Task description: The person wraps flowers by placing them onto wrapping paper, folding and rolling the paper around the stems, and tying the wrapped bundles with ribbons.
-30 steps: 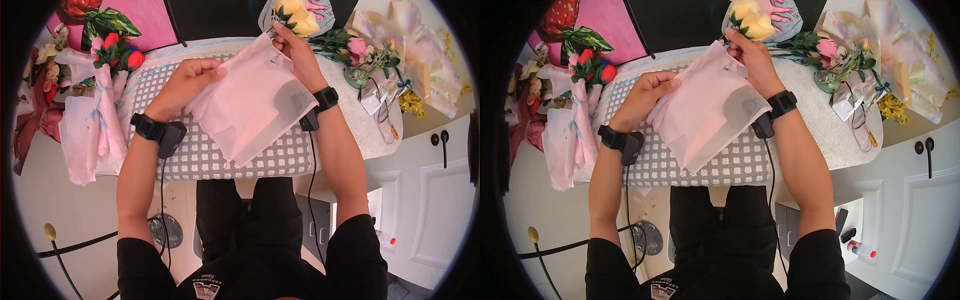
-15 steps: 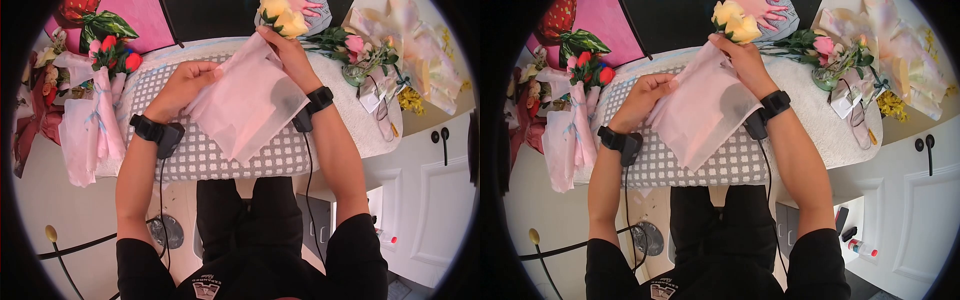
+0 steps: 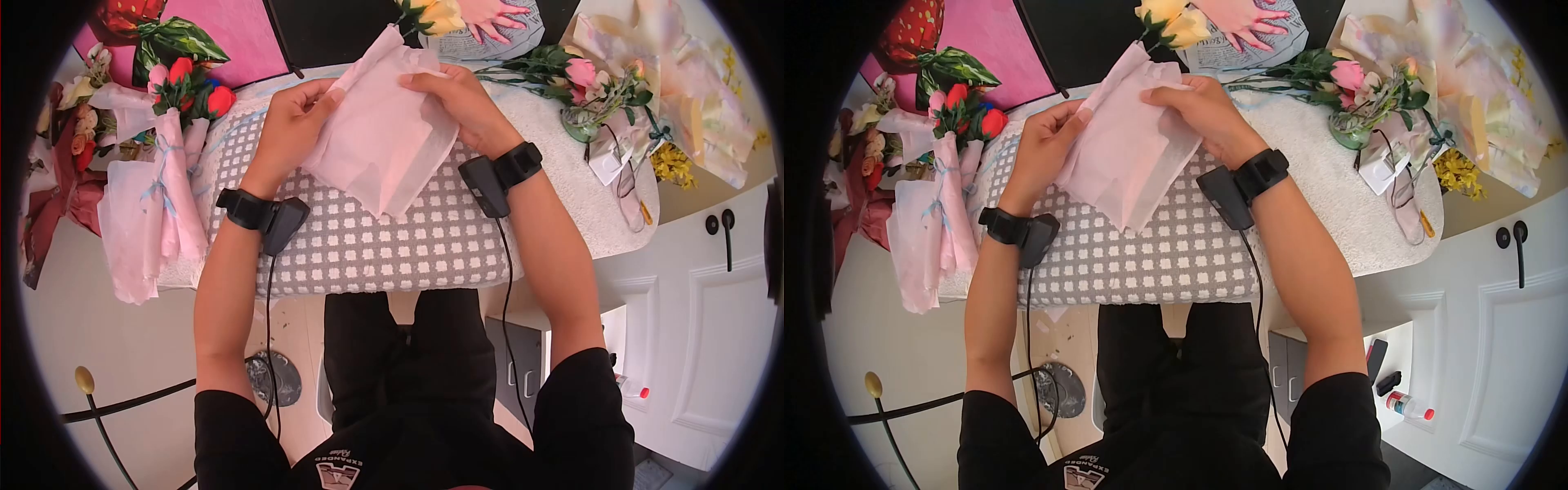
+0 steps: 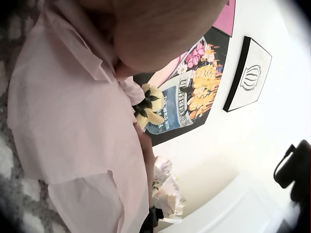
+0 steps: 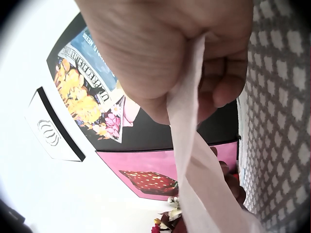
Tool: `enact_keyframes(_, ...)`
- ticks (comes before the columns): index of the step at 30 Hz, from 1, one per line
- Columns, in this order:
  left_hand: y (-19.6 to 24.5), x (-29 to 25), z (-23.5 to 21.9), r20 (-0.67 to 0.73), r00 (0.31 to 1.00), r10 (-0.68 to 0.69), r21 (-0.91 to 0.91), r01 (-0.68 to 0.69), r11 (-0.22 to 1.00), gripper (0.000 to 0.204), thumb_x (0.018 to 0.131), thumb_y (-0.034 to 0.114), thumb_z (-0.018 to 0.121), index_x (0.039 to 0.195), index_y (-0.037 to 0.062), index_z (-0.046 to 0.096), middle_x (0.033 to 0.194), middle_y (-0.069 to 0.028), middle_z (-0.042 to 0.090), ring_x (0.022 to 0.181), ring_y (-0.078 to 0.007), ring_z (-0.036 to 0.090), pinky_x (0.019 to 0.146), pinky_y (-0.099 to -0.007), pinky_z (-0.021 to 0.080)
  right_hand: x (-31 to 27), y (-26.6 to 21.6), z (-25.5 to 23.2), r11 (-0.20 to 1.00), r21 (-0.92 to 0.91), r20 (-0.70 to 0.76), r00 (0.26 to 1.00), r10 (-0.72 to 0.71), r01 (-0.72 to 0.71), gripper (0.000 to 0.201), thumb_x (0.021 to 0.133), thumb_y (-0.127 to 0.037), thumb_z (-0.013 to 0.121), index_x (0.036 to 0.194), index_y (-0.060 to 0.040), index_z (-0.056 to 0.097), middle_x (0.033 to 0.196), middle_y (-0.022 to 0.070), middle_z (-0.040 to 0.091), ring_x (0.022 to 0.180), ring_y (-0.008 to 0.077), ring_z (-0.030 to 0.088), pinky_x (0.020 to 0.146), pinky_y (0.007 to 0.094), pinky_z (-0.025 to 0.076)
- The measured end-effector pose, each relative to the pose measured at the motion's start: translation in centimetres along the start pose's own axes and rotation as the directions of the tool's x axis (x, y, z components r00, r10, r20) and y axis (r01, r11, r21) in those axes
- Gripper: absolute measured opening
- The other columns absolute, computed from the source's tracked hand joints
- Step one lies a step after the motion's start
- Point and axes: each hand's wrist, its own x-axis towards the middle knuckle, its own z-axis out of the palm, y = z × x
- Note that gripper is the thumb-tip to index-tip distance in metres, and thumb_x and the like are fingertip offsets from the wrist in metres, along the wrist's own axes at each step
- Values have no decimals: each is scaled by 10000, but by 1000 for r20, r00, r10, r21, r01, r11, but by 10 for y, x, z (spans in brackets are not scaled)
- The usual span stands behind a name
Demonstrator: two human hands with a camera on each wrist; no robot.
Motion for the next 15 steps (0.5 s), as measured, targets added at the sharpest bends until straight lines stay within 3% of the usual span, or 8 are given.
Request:
enact_keyframes(7,-7,0,3,-42,998,57,-8,-57,998,285,969,155,617,1166,-44,666,930,-60,712,781,-51,619,686,-206,506,-2,-4,12,993,20,9,993,-120,120,311,893,-229,665,1077,21,653,972,86,701,817,149,686,744,279,553)
enact_keyframes(9,-5,-1,1,-26,999,27,-52,-28,998,292,975,158,608,1185,-37,659,953,-67,713,783,-55,626,688,-205,511,-7,-11,21,855,494,-67,988,-141,156,371,954,-297,580,1165,5,624,962,81,701,796,146,670,730,272,538)
enact_keyframes(10,-2,-2,1,-6,1000,0,-96,0,995,299,980,162,600,1204,-30,652,975,-74,714,784,-59,633,690,-204,516,-7,-9,17,855,496,-66,988,-138,153,371,954,-297,580,1165,5,624,962,81,701,796,146,670,730,272,538)
enact_keyframes(11,2,-4,2,-6,1000,0,-96,-1,995,299,980,162,600,1204,-30,652,975,-74,714,784,-59,633,690,-204,516,-5,-8,10,828,555,33,992,-120,81,395,976,-326,542,1200,-8,610,958,85,702,772,137,657,712,267,531)
enact_keyframes(12,8,-6,3,3,998,-68,-235,67,970,304,987,164,588,1218,-26,644,993,-72,713,784,-63,641,691,-206,524,-2,-6,4,797,604,133,985,-110,7,419,998,-355,504,1234,-22,596,954,88,702,747,128,644,694,263,525)
enact_keyframes(13,11,-6,5,24,991,-133,-369,132,920,309,994,166,576,1232,-22,635,1012,-71,713,785,-68,650,692,-208,532,1,-2,0,798,602,132,985,-115,12,419,998,-355,504,1234,-22,596,954,88,702,747,128,644,694,263,525)
enact_keyframes(14,9,-4,-1,26,991,-128,-369,129,920,309,994,166,576,1232,-22,635,1012,-71,713,785,-68,650,692,-208,532,5,5,-3,906,423,139,987,-82,15,435,996,-374,513,1235,-20,595,959,96,702,715,117,631,671,261,518)
enact_keyframes(15,8,-4,-10,175,978,-109,-417,174,892,312,996,161,568,1241,-22,628,1028,-69,711,798,-73,658,707,-212,538,5,6,0,974,228,137,990,-44,12,452,995,-393,521,1236,-18,595,964,103,702,683,106,617,649,260,511)
